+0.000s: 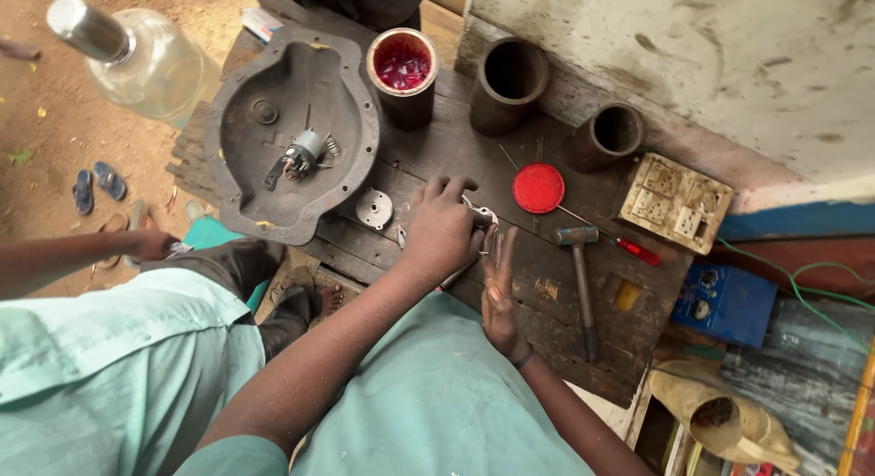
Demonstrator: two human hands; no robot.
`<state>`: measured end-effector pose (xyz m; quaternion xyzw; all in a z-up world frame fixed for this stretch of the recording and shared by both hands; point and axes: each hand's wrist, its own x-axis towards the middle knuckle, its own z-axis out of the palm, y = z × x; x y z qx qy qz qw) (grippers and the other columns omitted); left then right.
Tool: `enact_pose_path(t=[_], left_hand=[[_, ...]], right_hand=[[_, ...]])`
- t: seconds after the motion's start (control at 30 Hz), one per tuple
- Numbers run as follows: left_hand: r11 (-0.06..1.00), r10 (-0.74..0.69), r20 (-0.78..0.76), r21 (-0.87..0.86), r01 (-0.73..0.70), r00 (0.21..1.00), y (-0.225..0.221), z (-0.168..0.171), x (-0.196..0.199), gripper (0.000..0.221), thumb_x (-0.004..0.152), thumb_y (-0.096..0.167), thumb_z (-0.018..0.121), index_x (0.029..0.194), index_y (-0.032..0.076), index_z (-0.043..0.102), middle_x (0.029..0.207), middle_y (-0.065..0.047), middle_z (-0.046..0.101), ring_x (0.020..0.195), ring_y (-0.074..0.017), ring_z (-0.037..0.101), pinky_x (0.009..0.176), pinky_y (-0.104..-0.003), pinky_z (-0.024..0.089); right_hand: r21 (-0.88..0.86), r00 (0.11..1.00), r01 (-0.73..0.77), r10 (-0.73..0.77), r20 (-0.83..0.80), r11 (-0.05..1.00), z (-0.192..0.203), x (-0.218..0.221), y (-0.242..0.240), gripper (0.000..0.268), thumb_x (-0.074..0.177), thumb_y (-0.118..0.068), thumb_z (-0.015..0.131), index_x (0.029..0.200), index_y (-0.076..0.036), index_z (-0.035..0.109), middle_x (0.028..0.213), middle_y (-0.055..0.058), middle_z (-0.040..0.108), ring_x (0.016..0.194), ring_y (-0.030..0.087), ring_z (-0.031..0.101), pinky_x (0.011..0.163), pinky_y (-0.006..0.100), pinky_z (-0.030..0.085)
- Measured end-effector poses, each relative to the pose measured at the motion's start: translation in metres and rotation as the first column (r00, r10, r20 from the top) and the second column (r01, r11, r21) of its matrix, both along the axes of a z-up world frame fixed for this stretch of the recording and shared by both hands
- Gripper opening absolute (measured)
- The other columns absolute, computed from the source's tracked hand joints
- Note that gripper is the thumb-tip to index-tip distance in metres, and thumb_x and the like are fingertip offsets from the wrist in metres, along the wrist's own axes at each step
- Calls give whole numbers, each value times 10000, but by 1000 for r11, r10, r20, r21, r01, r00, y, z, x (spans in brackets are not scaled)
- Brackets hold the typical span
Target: The person assembles an electric starter motor at a workbench. They fit a round end cover onto the motor, insert the copper armature into the housing, wipe parts with a cloth, apply red grease from a container to components, and press the housing parts together by hand.
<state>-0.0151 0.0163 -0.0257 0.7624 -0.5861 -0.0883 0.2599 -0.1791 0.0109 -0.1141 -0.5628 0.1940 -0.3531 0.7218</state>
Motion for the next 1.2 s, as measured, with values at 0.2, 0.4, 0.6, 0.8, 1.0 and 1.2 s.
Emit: enact_pose_path(t=[0.2, 0.4, 0.6, 0.8, 1.0, 1.2], left_hand=[[1000, -8, 41, -10, 8, 999, -1, -3, 2, 207, 733, 246, 774, 921, 256, 860, 1265, -55, 623, 1219, -328, 496, 975, -478, 410], [999, -11, 57, 42, 8, 998, -3, -2, 1, 170, 768, 266, 769, 915, 256, 854, 1271, -48, 617, 1204, -289, 520, 995, -461, 416], [999, -11, 83, 46, 7, 997, -3, -5, 0, 144, 779, 259, 760, 888, 267, 854, 1273, -49, 616, 1175, -298, 528, 963, -446, 427], [1000, 3, 86, 26, -5, 996, -5, -7, 0, 155, 790, 283, 770, 915, 229, 844, 1255, -77, 612, 1147, -305, 530, 946, -457, 430], [999, 17, 58, 27, -18, 998, -4, -3, -2, 126, 786, 278, 770, 867, 214, 842, 1195, -63, 618, 1141, -294, 530, 949, -450, 423], [999, 34, 60, 24, -35, 998, -4, -3, -3, 138, 837, 298, 767, 845, 176, 831, 1188, -53, 626, 1152, -272, 530, 954, -435, 425]], right_hand=[[-340, 933, 254, -322, -159, 905, -6, 10, -20, 820, 1067, -500, 389, 1681, -98, 23, 1643, 183, 425, 1611, 327, 283, 1365, 495, 45], [-400, 875, 315, -426, -228, 861, -19, 10, -55, 688, 1069, -440, 349, 1641, -77, 225, 1384, 154, 523, 1347, 289, 532, 1234, 475, 308], [-679, 827, 134, -459, -324, 722, 5, 27, -102, 623, 1087, -421, 267, 1506, -45, 532, 1049, 87, 723, 1161, 237, 526, 1115, 443, 357], [-406, 976, -154, 75, -204, 901, -4, 45, -130, 694, 1088, -499, 273, 1472, 15, 536, 1284, 123, 612, 904, 157, 623, 946, 325, 467], [-219, 967, -233, 203, -152, 948, -28, 42, -134, 766, 1114, -551, 243, 1531, 19, 540, 1054, 105, 628, 899, 151, 621, 953, 339, 467], [-398, 968, 53, -144, -204, 916, -7, 12, -103, 766, 1092, -580, 215, 1577, -22, 418, 1143, 116, 713, 1016, 198, 706, 1109, 411, 424]])
